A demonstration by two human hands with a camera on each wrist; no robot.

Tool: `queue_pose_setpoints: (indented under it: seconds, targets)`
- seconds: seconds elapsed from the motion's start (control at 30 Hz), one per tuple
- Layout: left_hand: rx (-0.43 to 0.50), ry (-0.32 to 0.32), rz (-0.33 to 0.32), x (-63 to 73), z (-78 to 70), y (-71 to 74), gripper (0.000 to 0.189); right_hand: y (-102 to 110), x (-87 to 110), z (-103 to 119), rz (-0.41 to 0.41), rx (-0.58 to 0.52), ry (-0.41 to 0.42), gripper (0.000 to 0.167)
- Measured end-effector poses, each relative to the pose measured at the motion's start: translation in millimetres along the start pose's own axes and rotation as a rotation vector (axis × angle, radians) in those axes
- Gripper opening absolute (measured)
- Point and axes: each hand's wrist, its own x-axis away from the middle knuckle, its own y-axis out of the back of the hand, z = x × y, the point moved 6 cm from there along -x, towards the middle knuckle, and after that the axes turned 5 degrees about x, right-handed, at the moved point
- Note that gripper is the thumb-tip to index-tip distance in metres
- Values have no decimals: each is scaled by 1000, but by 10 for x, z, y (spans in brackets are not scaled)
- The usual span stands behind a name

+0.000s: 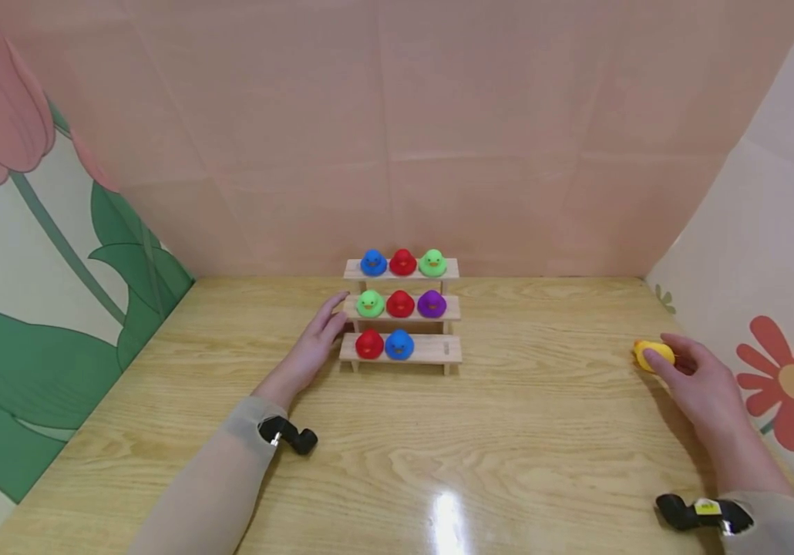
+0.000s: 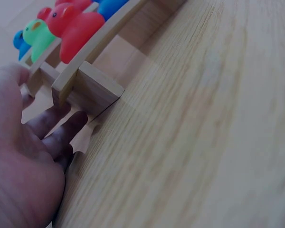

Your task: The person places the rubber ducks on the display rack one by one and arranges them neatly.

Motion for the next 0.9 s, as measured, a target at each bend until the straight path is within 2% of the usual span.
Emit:
queue_pose_setpoints:
  seconds: [0.9]
  targets:
    - [8, -2, -2, -1, 15, 2, 54, 13, 14, 1, 25, -29, 20, 83]
